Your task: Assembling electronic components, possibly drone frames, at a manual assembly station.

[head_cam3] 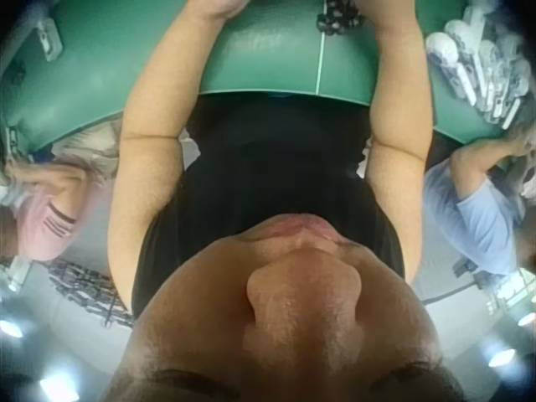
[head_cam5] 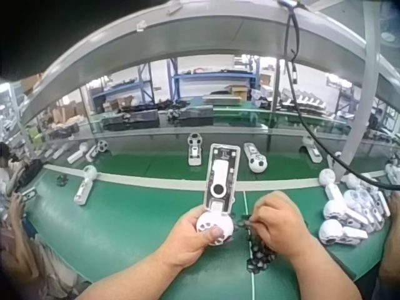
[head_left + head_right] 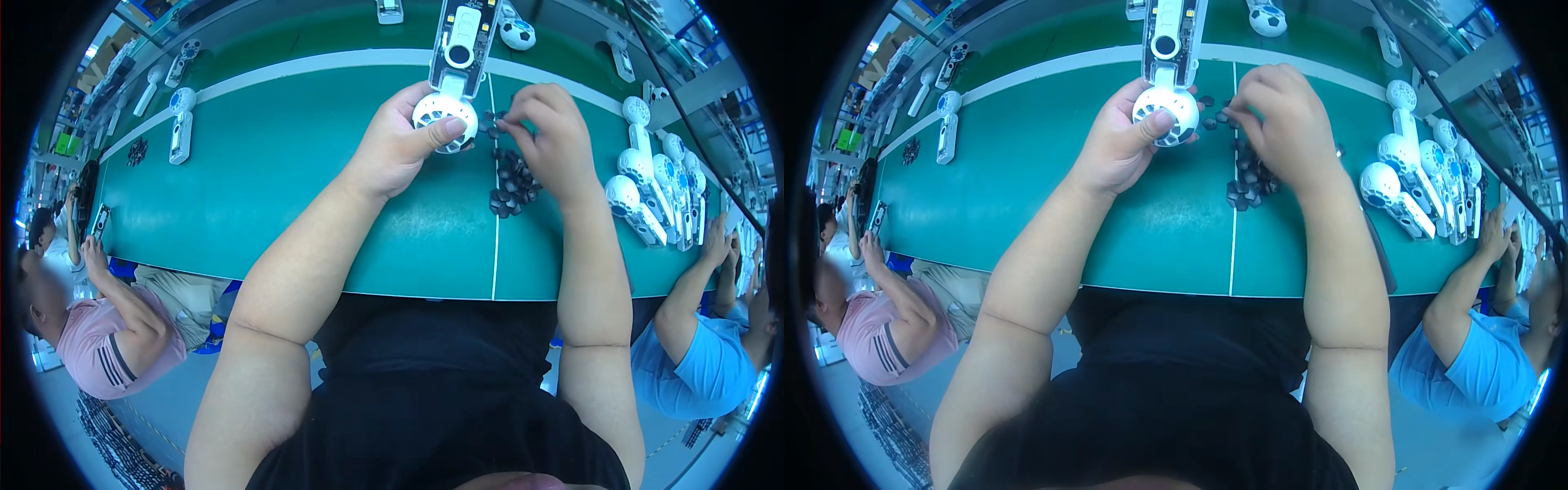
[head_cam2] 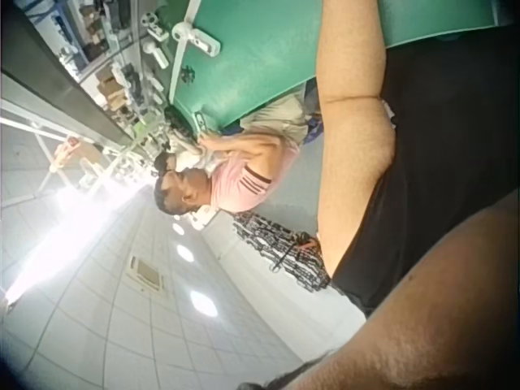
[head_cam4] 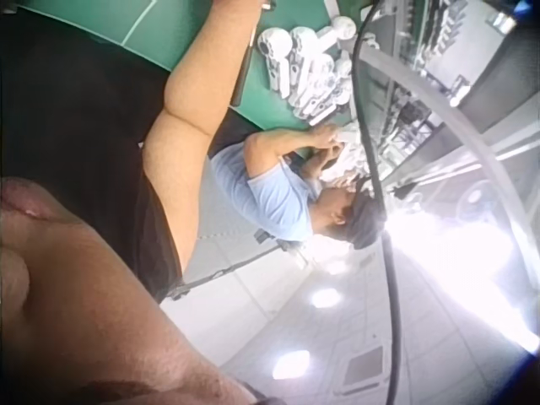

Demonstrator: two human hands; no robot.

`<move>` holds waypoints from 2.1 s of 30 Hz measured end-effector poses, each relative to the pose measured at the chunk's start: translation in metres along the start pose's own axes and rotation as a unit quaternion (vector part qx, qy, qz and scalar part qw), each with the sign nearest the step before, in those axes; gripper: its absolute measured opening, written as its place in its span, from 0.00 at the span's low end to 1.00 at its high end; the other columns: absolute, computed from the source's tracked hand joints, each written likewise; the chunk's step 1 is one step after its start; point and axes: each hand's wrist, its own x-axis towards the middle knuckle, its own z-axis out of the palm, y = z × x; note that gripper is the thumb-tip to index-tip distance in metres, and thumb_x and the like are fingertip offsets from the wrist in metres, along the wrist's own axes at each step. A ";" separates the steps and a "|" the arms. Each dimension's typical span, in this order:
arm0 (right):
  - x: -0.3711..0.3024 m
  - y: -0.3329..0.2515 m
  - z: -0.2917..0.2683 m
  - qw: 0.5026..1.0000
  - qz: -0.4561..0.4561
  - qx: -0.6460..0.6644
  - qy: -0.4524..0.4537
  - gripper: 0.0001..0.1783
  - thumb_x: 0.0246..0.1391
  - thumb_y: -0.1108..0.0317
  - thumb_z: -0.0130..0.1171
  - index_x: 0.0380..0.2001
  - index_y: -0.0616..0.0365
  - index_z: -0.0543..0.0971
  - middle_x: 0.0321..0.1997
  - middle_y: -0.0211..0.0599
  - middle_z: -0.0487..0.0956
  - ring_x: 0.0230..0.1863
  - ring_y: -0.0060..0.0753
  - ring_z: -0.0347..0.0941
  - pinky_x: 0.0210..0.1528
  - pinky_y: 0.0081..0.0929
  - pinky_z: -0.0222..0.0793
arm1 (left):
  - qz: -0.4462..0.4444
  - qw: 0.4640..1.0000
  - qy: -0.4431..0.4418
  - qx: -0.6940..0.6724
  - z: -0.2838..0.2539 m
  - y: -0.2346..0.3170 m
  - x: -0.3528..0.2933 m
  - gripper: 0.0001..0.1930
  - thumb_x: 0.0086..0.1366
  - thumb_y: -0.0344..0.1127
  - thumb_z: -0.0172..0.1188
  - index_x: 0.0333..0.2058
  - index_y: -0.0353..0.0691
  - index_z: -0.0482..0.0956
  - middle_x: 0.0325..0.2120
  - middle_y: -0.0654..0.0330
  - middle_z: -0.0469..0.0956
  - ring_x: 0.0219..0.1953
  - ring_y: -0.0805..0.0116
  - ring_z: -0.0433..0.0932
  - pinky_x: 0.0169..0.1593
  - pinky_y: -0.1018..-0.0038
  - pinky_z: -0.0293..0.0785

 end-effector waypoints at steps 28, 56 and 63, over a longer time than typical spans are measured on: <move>-0.006 -0.036 0.009 0.965 0.143 0.201 0.095 0.05 0.55 0.75 0.68 0.36 0.59 0.83 0.34 0.40 0.84 0.35 0.40 0.81 0.37 0.29 0.76 | 0.007 0.998 0.022 0.057 0.012 0.002 -0.006 0.31 0.62 0.38 0.75 0.61 0.33 0.73 0.46 0.59 0.82 0.46 0.73 0.81 0.49 0.75 0.81; 0.002 -0.032 -0.003 0.972 -0.160 0.021 0.173 0.13 0.40 0.76 0.75 0.32 0.52 0.84 0.34 0.32 0.81 0.33 0.36 0.76 0.31 0.29 0.70 | -0.010 0.998 0.006 0.054 0.012 0.004 -0.004 0.27 0.67 0.39 0.70 0.59 0.36 0.72 0.47 0.57 0.82 0.47 0.68 0.83 0.53 0.69 0.80; -0.007 -0.039 -0.010 0.971 -0.167 -0.027 0.170 0.16 0.36 0.75 0.78 0.32 0.52 0.83 0.31 0.28 0.75 0.31 0.33 0.71 0.29 0.28 0.66 | -0.007 0.999 0.007 0.043 0.012 0.003 -0.005 0.28 0.66 0.38 0.71 0.60 0.35 0.71 0.47 0.57 0.82 0.48 0.68 0.83 0.54 0.70 0.79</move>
